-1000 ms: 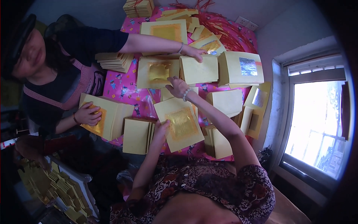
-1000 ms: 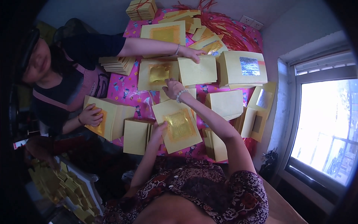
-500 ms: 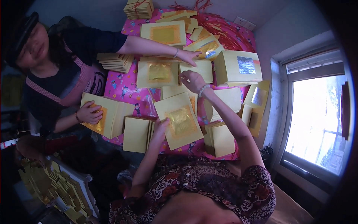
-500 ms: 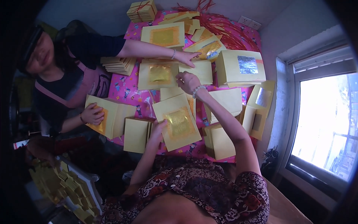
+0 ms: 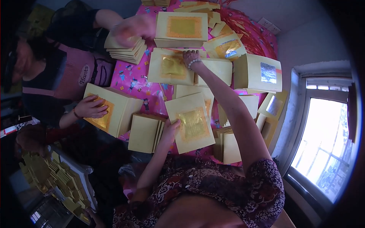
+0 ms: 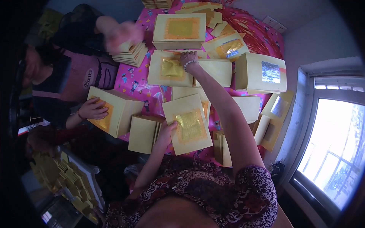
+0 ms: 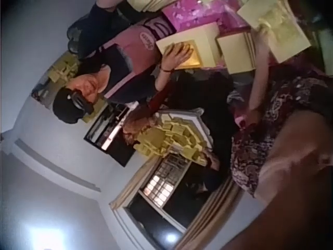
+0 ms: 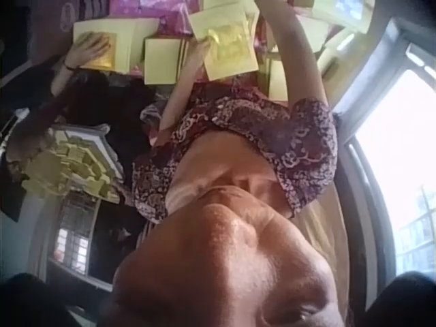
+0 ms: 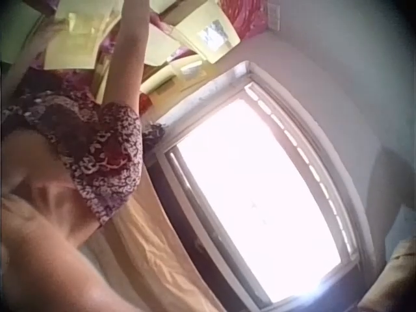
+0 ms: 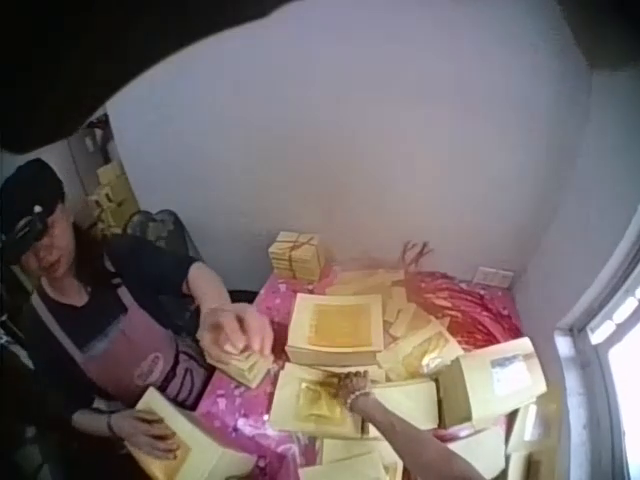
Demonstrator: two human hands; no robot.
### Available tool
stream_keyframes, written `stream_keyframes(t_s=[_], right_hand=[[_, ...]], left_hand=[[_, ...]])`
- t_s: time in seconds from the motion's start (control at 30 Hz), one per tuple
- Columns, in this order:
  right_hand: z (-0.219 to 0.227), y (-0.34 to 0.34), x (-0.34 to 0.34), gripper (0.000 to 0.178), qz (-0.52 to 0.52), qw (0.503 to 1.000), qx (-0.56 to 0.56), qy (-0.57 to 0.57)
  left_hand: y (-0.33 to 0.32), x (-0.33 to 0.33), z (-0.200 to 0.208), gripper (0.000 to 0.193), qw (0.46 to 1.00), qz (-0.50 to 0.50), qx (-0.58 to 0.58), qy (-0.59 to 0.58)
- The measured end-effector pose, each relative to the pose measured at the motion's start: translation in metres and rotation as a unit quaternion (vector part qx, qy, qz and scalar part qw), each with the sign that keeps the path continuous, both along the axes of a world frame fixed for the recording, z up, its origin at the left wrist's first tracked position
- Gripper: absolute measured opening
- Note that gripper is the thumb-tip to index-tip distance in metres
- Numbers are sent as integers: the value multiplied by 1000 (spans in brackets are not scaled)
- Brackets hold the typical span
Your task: Sorting and counting stacks of joss paper with gold foil.
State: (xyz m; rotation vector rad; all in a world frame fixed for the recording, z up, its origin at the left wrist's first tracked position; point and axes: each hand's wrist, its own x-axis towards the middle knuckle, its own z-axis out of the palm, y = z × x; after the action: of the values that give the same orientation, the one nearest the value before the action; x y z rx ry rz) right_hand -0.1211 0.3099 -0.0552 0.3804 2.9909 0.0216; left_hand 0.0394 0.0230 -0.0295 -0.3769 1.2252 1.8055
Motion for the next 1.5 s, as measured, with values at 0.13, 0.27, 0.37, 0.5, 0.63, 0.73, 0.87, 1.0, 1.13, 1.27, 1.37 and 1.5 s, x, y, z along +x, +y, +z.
stream_keyframes(t_s=[0.13, 0.27, 0.37, 0.5, 0.63, 0.73, 0.87, 1.0, 1.13, 1.27, 1.37, 1.5], right_hand=[[-11, 4, -1, 23, -14, 999, 20, -21], [-13, 1, -3, 20, -5, 1000, 27, -2], [-6, 1, -3, 18, 12, 1000, -10, 6], [9, 0, 4, 18, 24, 991, -105, 74], [51, 2, 21, 19, 26, 963, -187, 192], [104, -4, 50, 19, -32, 940, -224, 255], [139, -8, 123, 11, -93, 851, -342, 389], [112, -18, 217, 10, -164, 780, -500, 339], [88, -69, 290, 8, -248, 686, -635, 256], [67, -112, 328, 11, -297, 651, -652, 250], [59, -133, 337, 7, -298, 673, -615, 281], [51, -139, 343, 6, -287, 687, -606, 279]], left_hand=[[3, 0, 3, 38, 1000, -8, -6, -5], [4, -1, 8, 37, 1000, -4, -20, -10], [3, 0, 3, 36, 1000, 3, -21, -13], [6, 0, 7, 33, 1000, 3, -15, -9], [10, 0, 5, 33, 1000, -7, 2, -1], [9, -2, 9, 32, 1000, -10, 6, 7], [5, -2, 2, 39, 999, -21, 3, 39], [10, -5, -1, 40, 998, -36, 23, 41], [10, -3, 0, 36, 997, -14, 19, 76], [10, 0, 12, 38, 1000, -4, 16, -14], [8, 4, 13, 40, 997, 47, 51, -36], [10, 9, 23, 46, 997, 58, 39, -44]])
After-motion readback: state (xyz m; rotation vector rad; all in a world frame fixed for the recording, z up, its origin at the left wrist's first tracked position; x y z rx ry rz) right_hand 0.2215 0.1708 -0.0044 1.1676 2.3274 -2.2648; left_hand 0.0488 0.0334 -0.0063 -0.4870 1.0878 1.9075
